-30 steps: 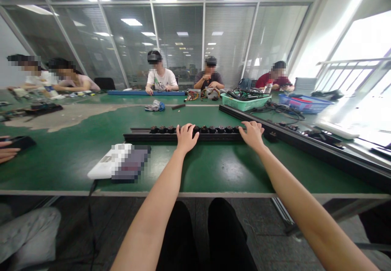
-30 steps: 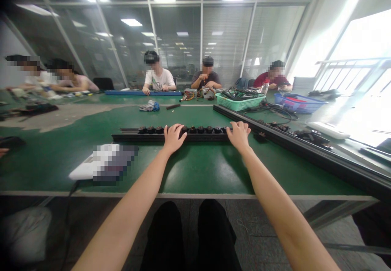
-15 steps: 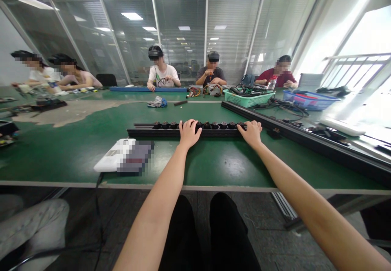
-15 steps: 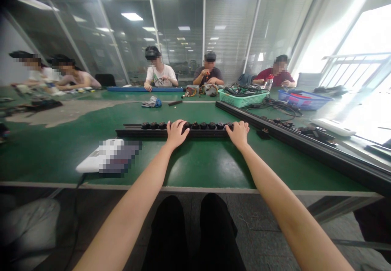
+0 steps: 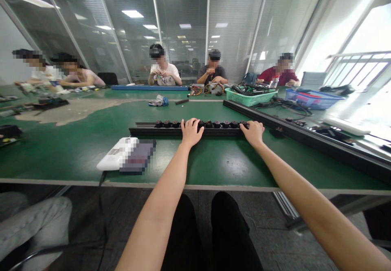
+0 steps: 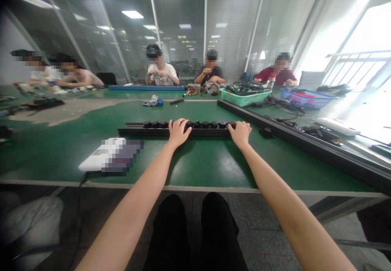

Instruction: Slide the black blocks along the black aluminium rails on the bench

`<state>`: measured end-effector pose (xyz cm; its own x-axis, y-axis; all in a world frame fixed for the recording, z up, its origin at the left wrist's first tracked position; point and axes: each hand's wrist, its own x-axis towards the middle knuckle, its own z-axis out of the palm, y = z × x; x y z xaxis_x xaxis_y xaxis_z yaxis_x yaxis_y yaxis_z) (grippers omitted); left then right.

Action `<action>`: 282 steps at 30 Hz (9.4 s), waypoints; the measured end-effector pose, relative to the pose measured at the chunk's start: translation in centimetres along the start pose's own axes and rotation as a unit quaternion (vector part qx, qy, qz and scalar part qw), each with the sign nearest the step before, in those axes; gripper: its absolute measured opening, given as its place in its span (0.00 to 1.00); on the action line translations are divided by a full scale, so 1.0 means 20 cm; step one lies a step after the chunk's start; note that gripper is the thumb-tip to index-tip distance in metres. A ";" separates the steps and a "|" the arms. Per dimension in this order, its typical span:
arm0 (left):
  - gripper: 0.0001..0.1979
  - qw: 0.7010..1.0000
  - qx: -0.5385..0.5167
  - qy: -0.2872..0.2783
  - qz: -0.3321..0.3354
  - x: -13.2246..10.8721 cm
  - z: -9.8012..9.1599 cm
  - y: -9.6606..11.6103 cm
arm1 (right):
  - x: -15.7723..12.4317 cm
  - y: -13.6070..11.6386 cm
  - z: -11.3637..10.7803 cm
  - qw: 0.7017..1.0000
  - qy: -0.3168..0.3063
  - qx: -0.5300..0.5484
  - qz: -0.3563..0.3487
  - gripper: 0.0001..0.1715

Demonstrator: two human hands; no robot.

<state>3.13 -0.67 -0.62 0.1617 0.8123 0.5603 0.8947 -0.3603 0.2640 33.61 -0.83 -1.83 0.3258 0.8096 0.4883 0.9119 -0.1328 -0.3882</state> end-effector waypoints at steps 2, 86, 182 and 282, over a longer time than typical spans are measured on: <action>0.21 1.000 -0.002 0.002 -0.001 0.00 0.00 0.00 | 0.00 0.00 0.00 1.000 -0.003 -0.002 -0.003 0.28; 0.21 1.000 -0.001 -0.003 -0.002 0.00 -0.01 0.01 | 0.08 0.12 -0.04 1.000 0.002 0.004 -0.019 0.31; 0.21 1.000 -0.006 -0.002 -0.001 0.00 0.00 0.01 | 0.15 0.26 -0.10 0.999 -0.011 0.030 0.029 0.28; 0.22 1.000 -0.006 0.008 0.002 0.01 0.01 -0.01 | -0.10 -0.14 -0.02 0.968 0.005 -0.108 -0.226 0.27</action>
<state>3.13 -0.37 -0.81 0.1592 0.8031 0.5741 0.8884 -0.3702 0.2714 30.57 -2.26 -1.40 -0.1172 0.8080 0.5774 0.9925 0.1161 0.0389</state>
